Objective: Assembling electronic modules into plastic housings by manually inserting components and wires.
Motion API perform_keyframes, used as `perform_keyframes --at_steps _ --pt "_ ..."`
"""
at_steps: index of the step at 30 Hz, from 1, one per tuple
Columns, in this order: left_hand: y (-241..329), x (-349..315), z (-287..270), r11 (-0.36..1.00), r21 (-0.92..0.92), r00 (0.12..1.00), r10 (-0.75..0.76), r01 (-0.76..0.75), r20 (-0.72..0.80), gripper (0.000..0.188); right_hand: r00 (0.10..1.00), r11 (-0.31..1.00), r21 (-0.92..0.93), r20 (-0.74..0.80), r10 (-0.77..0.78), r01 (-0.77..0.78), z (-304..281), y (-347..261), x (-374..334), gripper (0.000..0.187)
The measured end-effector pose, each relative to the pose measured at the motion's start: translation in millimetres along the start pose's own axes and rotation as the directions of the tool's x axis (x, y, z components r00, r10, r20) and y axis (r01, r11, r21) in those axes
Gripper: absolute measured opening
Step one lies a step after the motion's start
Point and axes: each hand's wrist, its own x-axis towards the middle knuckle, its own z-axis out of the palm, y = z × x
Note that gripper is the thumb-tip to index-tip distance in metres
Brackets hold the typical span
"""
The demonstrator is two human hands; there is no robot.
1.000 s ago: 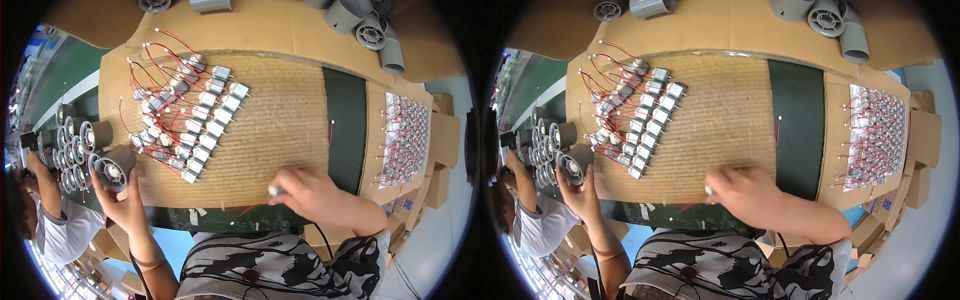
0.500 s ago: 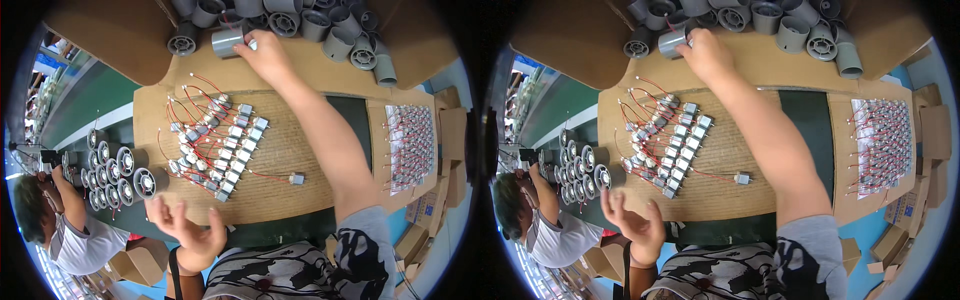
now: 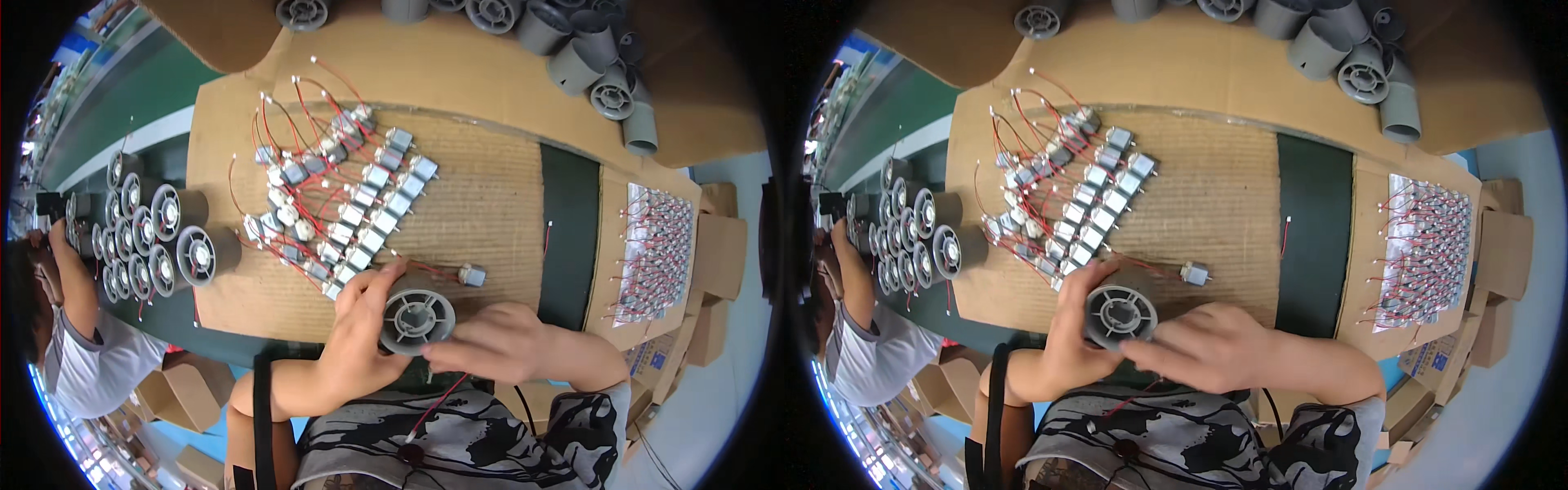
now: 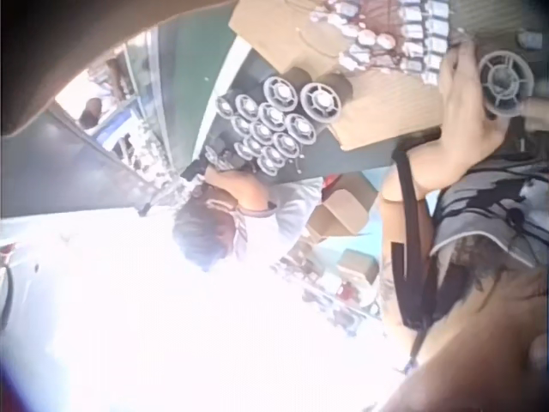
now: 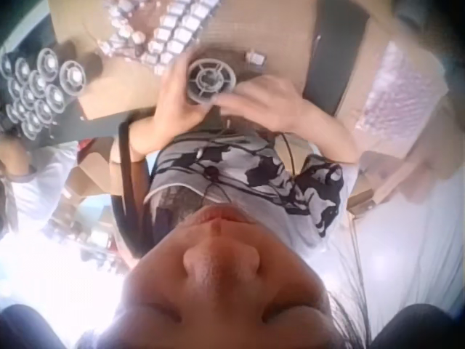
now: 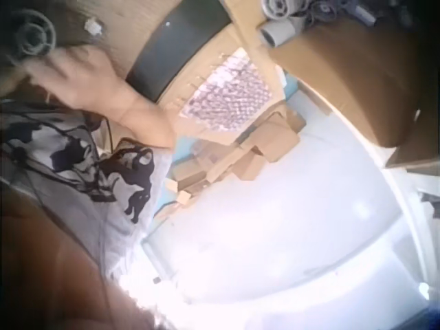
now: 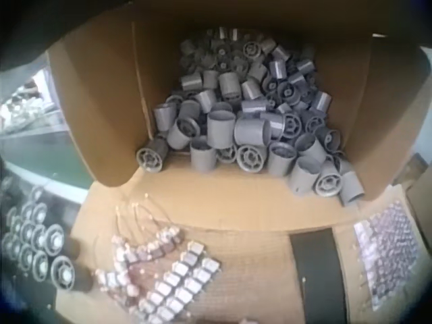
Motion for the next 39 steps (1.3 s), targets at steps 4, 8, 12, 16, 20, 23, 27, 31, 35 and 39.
perform_keyframes --at_steps 4,8,12,16,20,23,27,31,35,39 --pt "-4 -12 10 0.995 -0.012 0.994 -0.101 0.102 0.044 0.077 0.885 0.719 0.563 0.05 0.464 -0.409 -11 4 0 0.025" --pt "-6 -19 23 0.993 -0.084 0.988 -0.096 0.086 -0.124 0.081 0.867 0.819 0.294 0.097 0.488 -0.494 -27 -1 2 0.018" --pt "-4 -37 30 0.985 0.001 0.969 -0.168 0.171 -0.183 0.096 0.924 0.923 -0.059 -0.013 0.381 -0.381 -27 -12 3 0.018" --pt "6 -35 27 0.985 -0.154 0.995 -0.087 0.078 -0.052 0.108 0.937 0.919 -0.188 -0.013 0.35 -0.346 -20 -19 4 0.018" --pt "6 -42 30 0.954 -0.275 0.991 -0.13 0.116 -0.031 0.101 0.957 0.881 -0.414 0.07 0.282 -0.23 -16 -30 9 0.019" --pt "9 -36 29 0.978 -0.175 0.984 -0.137 0.116 -0.112 0.094 0.947 0.874 -0.433 0.121 0.297 -0.219 -16 -37 14 0.02" --pt "9 -39 31 0.965 -0.23 0.984 -0.148 0.123 -0.097 0.088 0.944 0.899 -0.363 0.12 0.306 -0.245 -11 -37 14 0.021" --pt "8 -41 27 0.958 -0.265 0.986 -0.136 0.106 -0.098 0.073 0.932 0.936 -0.183 0.154 0.329 -0.3 -11 -33 10 0.021" --pt "4 -40 21 0.973 -0.204 0.978 -0.141 0.109 -0.151 0.041 0.909 0.926 -0.189 0.207 0.363 -0.327 -14 -20 18 0.028" --pt "3 -34 16 0.972 -0.149 0.962 -0.208 0.183 -0.179 0.015 0.908 0.913 -0.317 0.245 0.34 -0.256 -12 -21 20 0.034"
